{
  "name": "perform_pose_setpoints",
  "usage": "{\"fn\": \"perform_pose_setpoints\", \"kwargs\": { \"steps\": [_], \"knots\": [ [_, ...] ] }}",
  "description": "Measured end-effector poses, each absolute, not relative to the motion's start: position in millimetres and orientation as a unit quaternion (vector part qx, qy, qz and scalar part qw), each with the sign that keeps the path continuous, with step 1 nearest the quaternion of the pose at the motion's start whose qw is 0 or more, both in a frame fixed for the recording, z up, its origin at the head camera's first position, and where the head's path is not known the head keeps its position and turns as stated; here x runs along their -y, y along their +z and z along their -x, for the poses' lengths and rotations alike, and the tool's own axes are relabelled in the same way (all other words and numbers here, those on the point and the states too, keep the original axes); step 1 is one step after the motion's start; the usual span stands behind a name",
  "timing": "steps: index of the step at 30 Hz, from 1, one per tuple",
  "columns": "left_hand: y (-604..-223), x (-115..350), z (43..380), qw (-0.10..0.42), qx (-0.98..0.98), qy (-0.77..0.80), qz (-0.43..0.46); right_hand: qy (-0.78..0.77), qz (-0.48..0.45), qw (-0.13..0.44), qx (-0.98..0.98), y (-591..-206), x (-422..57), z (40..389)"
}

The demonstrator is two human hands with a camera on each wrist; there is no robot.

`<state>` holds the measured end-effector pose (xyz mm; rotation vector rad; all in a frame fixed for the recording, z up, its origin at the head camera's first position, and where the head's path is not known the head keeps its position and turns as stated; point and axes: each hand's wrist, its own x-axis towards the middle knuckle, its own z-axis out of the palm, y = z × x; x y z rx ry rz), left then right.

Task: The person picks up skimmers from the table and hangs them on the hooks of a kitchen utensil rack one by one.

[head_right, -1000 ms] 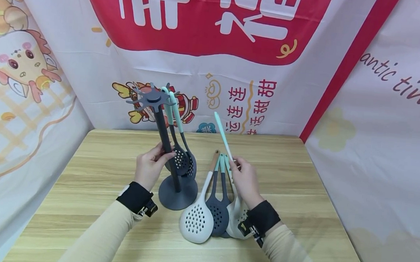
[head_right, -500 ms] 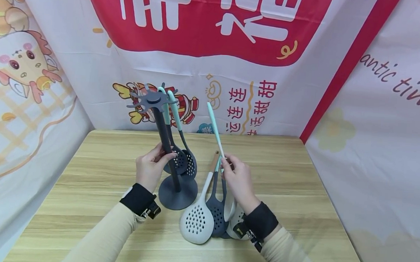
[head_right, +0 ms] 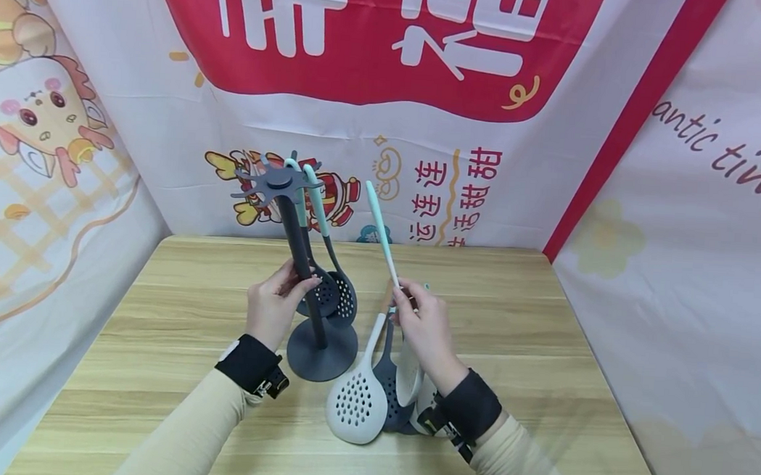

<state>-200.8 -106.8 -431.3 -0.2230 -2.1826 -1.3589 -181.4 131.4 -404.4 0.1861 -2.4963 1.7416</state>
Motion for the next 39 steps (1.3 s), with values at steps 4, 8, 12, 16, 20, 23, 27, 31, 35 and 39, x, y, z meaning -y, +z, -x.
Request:
{"fn": "perform_pose_setpoints", "kwargs": {
  "steps": [4,8,12,16,20,23,27,31,35,39],
  "knots": [
    [-431.6,109.9,201.8,0.253,0.828,-0.485,0.119,0.575,-0.078,0.059,0.813,-403.0,-129.1,179.2],
    [-430.8,112.9,202.5,0.207,0.83,-0.495,0.154,0.577,-0.09,0.068,0.809,-401.8,-127.3,177.8],
    [-429.3,114.5,202.9,0.168,0.828,-0.509,0.165,0.583,-0.092,0.066,0.805,-400.4,-126.5,176.5],
    [-428.1,114.9,203.6,0.172,0.836,-0.495,0.165,0.589,-0.095,0.066,0.8,-398.1,-125.4,174.4],
    [-428.0,113.8,203.7,0.205,0.837,-0.481,0.16,0.601,-0.1,0.069,0.79,-394.5,-122.8,171.0],
    [-429.0,112.4,203.5,0.228,0.834,-0.477,0.158,0.606,-0.107,0.073,0.785,-392.0,-120.7,168.4],
    [-431.2,109.5,202.9,0.246,0.832,-0.474,0.152,0.605,-0.114,0.079,0.784,-390.4,-118.8,166.4],
    [-432.7,107.4,202.2,0.251,0.831,-0.475,0.142,0.608,-0.123,0.083,0.78,-389.0,-118.4,165.4],
    [-433.3,106.1,202.0,0.252,0.828,-0.481,0.137,0.608,-0.138,0.09,0.777,-387.3,-118.6,164.2],
    [-433.8,105.0,200.8,0.249,0.824,-0.492,0.13,0.603,-0.154,0.101,0.776,-385.5,-117.9,163.0]
  ]
}}
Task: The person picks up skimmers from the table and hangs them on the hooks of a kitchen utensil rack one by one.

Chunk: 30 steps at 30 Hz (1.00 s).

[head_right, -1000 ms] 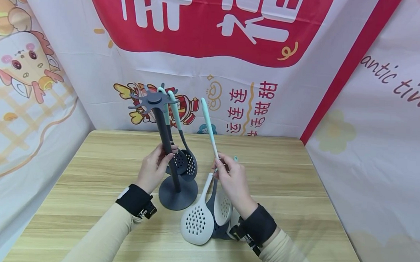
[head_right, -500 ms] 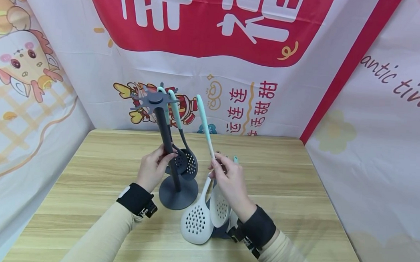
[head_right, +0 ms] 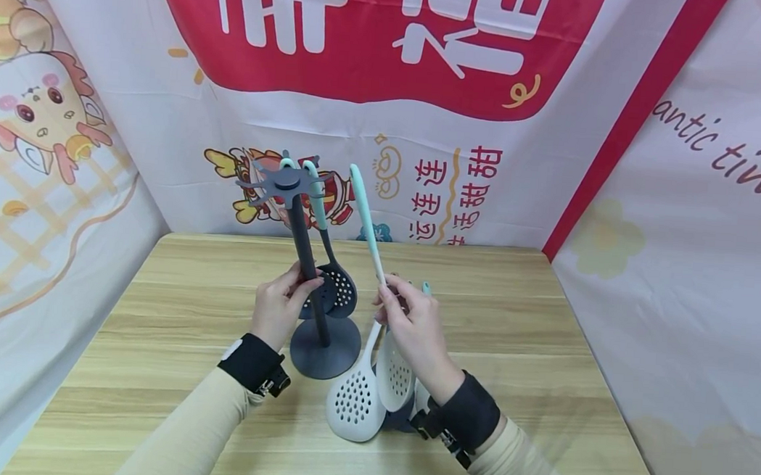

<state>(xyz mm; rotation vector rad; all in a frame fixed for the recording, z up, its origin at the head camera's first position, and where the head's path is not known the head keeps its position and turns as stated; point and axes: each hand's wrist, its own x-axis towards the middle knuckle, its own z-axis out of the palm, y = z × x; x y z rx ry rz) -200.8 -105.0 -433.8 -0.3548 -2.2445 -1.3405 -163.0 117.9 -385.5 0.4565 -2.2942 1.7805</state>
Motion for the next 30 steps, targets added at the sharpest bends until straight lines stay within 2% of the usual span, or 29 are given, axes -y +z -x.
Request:
{"fn": "perform_pose_setpoints", "kwargs": {
  "steps": [30],
  "knots": [
    [-436.0,100.4,198.3,0.266,0.8,-0.525,0.111,0.597,-0.189,0.109,0.772,-375.6,-112.1,159.8]
  ]
}}
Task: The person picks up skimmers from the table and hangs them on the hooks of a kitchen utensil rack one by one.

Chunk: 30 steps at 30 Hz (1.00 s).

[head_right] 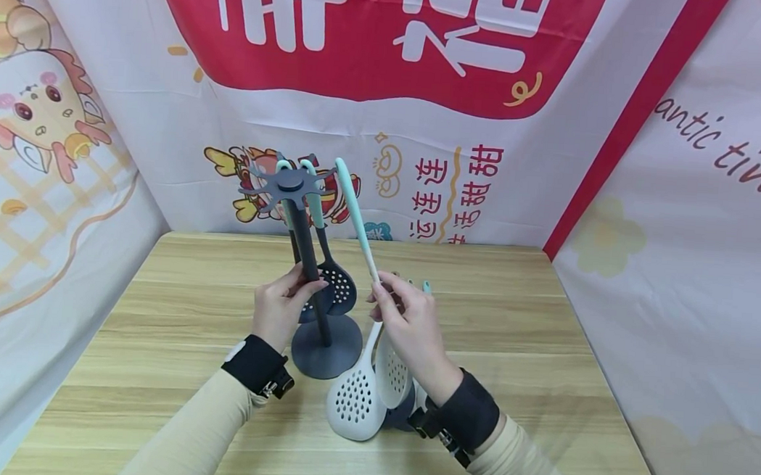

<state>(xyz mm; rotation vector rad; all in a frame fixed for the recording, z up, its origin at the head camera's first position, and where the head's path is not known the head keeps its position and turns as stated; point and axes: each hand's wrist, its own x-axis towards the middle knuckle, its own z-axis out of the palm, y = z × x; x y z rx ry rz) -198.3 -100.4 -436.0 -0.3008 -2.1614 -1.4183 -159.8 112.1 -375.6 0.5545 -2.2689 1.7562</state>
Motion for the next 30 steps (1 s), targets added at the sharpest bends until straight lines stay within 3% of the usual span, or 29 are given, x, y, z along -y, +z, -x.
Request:
{"fn": "perform_pose_setpoints", "kwargs": {
  "steps": [30],
  "knots": [
    [-436.9,100.3,198.4,0.267,0.809,-0.512,0.11,0.579,-0.192,0.112,0.784,-376.0,-109.3,158.4]
  ]
}}
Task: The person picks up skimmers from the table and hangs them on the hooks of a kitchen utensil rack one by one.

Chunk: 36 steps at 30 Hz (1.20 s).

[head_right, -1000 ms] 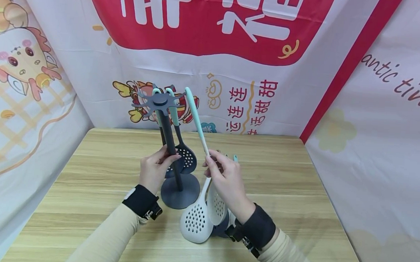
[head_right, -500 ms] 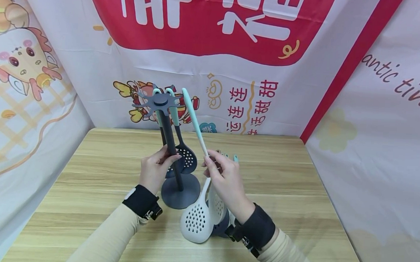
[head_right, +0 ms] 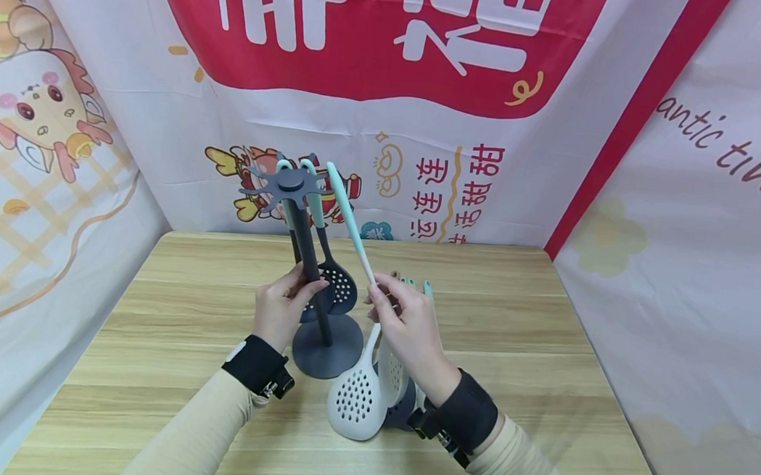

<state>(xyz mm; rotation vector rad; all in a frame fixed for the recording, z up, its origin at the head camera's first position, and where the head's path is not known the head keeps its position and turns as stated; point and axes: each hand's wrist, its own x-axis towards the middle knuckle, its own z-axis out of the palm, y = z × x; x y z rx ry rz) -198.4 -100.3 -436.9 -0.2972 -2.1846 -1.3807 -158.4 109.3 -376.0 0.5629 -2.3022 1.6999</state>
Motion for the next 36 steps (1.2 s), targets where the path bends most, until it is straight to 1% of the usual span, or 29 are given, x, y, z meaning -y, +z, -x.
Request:
{"fn": "perform_pose_setpoints", "kwargs": {
  "steps": [10,26,36],
  "knots": [
    [-436.8,100.3,197.9,0.273,0.809,-0.507,0.114,0.578,-0.189,0.1,0.788,-375.3,-107.4,157.3],
    [-436.6,99.9,198.3,0.275,0.813,-0.501,0.113,0.567,-0.204,0.107,0.79,-373.8,-102.9,156.8],
    [-437.1,99.9,198.3,0.277,0.815,-0.495,0.115,0.556,-0.214,0.105,0.796,-379.7,-100.9,161.2]
  ]
}}
